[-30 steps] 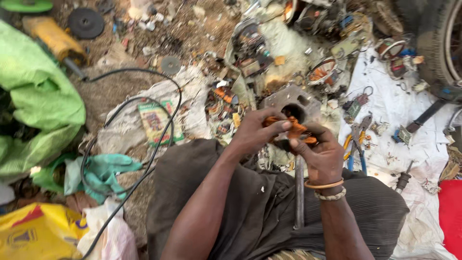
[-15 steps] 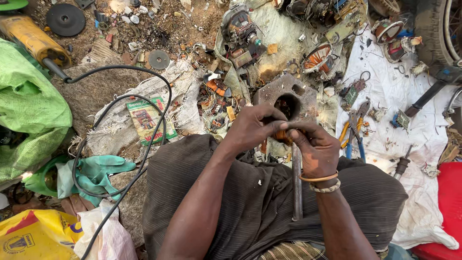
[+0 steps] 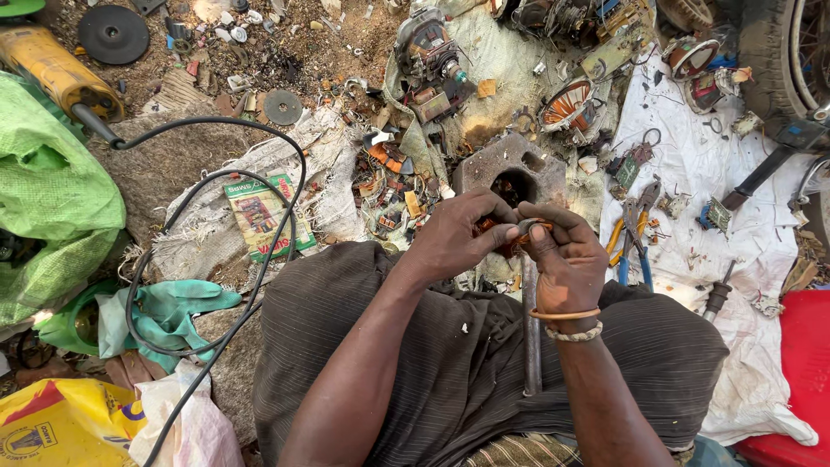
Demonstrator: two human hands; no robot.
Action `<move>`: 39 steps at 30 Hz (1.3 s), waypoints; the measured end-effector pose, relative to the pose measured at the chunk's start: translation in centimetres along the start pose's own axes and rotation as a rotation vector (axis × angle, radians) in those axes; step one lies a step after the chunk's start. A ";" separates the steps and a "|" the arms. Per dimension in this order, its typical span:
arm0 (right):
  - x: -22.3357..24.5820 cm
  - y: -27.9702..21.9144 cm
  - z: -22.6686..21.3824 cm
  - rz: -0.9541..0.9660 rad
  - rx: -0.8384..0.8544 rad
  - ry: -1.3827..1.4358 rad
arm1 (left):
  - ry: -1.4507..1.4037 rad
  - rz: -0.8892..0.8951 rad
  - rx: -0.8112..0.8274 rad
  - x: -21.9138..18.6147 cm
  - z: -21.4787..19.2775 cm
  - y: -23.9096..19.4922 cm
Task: The person sits on the ground and repeatedly uses a hammer to crush small orange-wrapped copper coils, then pulls the copper strands apart by hand. The separated copper is gathered and placed into a nearby tire.
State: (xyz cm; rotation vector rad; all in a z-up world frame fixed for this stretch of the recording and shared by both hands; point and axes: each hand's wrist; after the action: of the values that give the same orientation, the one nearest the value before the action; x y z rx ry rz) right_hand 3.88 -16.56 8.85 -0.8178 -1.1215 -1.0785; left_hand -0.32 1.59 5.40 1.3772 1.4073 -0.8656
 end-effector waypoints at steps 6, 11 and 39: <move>0.5 -0.2 0.5 -0.104 0.022 -0.266 | 0.103 0.053 0.009 0.4 0.9 0.0; 0.3 -0.4 0.3 -0.137 0.096 -0.403 | -0.049 -0.020 -0.054 0.3 1.4 -0.2; 3.9 0.5 12.1 -0.500 0.324 -0.285 | -0.452 -0.164 -0.209 5.0 1.6 2.0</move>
State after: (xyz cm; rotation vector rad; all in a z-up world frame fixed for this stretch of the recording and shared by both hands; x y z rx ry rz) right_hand 1.13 -6.26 15.76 -0.4475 -1.7532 -1.1618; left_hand 2.30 1.83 0.43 0.8500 1.2251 -1.0293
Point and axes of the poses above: each hand's wrist, its own y-axis towards the middle knuckle, its own z-axis out of the palm, x = y × z, and after that the axes turned 11 degrees about y, right-handed
